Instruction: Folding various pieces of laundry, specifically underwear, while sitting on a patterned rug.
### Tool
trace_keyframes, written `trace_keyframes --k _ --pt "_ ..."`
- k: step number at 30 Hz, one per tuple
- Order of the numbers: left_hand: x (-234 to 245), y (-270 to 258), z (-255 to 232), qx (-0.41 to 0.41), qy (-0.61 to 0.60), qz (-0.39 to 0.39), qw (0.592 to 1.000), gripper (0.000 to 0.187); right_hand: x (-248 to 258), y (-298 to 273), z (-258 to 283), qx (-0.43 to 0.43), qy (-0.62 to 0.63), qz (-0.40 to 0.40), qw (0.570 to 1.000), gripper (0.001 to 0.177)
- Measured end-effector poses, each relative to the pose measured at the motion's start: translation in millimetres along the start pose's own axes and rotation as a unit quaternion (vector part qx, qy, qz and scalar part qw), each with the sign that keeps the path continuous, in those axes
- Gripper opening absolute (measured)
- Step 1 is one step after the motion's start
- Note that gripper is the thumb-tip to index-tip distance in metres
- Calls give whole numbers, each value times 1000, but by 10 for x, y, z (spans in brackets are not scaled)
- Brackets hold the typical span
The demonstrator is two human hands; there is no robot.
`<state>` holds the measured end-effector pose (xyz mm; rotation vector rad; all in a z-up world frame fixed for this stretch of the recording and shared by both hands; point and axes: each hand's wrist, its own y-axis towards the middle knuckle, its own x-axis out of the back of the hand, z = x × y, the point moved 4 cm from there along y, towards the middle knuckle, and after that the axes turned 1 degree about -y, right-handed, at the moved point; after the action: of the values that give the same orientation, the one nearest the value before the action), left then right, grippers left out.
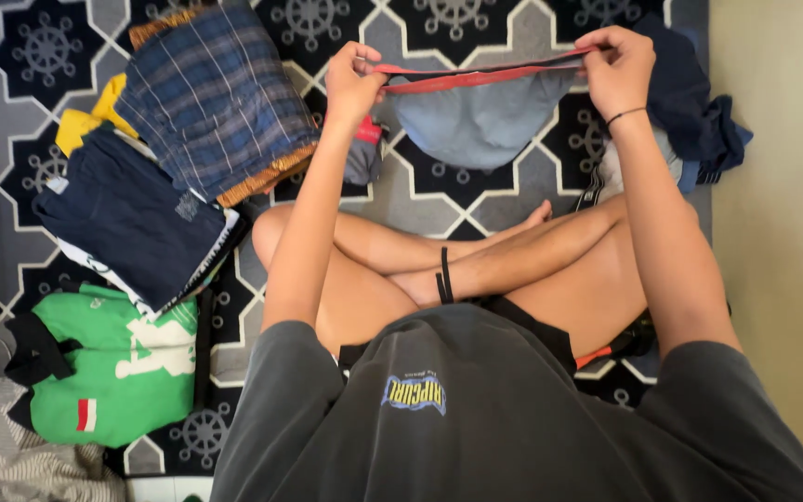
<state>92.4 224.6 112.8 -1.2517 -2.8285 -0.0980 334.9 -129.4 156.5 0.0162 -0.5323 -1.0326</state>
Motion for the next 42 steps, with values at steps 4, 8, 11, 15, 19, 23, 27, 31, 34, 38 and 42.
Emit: trace_keyframes --k 4,8,11,15,19,23,27,31,34,38,42 --pt "-44 -124 -307 -79 -7 -32 996 13 156 -11 312 152 29 -12 988 25" --pt "-72 -531 -273 -185 110 -106 971 17 145 -290 217 155 -54 16 986 30" --pt "-164 -907 150 -154 201 -84 964 16 -56 -567 -183 156 -150 74 974 27" --pt "-277 -1337 998 -54 357 16 932 16 -511 -1033 -1260 141 -386 238 880 24" --pt "-369 -1580 1095 28 449 128 884 22 -714 -1176 -1307 97 -445 321 830 9" --pt "-499 -1628 671 -128 501 163 841 53 -703 -1181 -1168 121 -481 349 795 14" --pt "-496 -1621 1487 -209 586 176 763 22 -602 -1120 -1157 41 -518 369 770 20" --pt "-444 -1649 1029 -168 558 230 780 17 -423 -1117 -1096 -27 -528 372 763 15" --pt "-347 -1786 821 -51 484 330 809 9 -324 -1176 -1159 -107 -484 440 749 27" --pt "-319 -1753 820 -62 449 315 834 11 -305 -1137 -1415 -98 -393 483 776 19" --pt "-366 -1280 555 -49 395 188 898 15 -265 -701 -1322 -55 -272 314 908 20"
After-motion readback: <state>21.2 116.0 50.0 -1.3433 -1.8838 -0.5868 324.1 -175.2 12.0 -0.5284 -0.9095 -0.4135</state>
